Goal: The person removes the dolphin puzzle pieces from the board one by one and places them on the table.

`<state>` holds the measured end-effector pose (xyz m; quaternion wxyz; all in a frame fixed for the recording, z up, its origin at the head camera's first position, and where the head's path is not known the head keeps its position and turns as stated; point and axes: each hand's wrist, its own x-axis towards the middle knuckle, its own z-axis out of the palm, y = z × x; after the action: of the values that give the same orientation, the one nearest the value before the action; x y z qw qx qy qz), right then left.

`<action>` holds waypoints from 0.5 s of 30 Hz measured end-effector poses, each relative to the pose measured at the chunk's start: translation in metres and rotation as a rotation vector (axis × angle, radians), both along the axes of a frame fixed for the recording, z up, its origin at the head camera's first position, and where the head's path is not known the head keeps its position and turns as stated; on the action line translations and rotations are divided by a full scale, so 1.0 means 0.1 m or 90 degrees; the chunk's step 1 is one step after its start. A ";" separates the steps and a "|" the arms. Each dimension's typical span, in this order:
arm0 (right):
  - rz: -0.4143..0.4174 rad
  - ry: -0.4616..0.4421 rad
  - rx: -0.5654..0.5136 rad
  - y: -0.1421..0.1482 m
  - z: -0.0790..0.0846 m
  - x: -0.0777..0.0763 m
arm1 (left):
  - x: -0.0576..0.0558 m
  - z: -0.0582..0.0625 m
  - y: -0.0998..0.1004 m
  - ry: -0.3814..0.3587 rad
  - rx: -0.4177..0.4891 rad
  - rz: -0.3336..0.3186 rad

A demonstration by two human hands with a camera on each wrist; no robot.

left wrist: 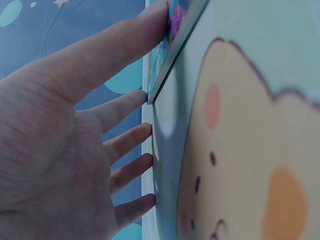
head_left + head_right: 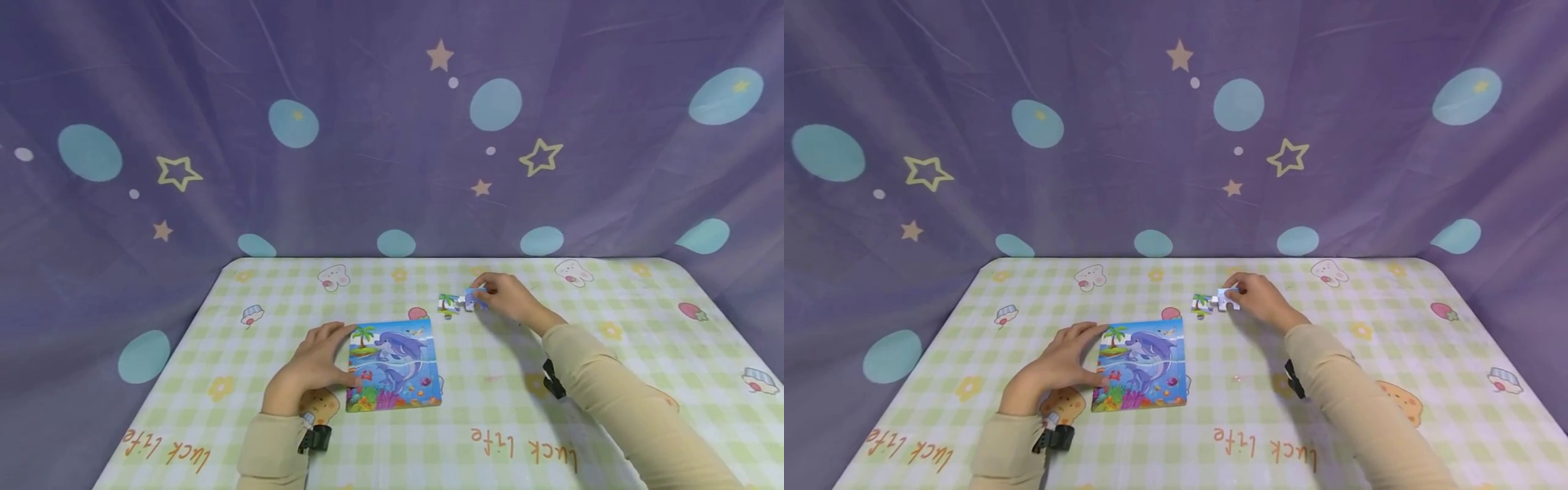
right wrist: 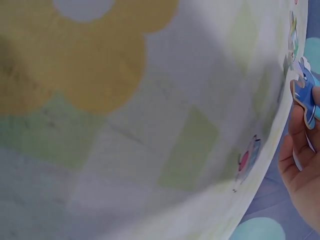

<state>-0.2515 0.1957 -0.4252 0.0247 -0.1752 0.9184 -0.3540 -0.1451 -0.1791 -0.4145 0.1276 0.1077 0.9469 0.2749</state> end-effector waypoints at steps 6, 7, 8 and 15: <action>-0.013 0.006 0.012 0.04 -0.08 -0.01 | 0.00 0.00 0.01 0.002 -0.004 0.006; -0.015 0.008 0.018 0.04 -0.09 -0.01 | 0.00 0.00 0.01 0.001 -0.006 0.007; -0.015 0.010 0.025 0.05 -0.09 -0.01 | 0.00 0.00 0.01 0.001 -0.007 0.007; -0.017 0.002 0.061 0.07 -0.11 -0.03 | 0.00 0.00 0.00 0.003 -0.009 0.005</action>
<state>-0.2544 0.2031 -0.4367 0.0270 -0.1619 0.9365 -0.3099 -0.1447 -0.1786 -0.4149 0.1251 0.1037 0.9496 0.2682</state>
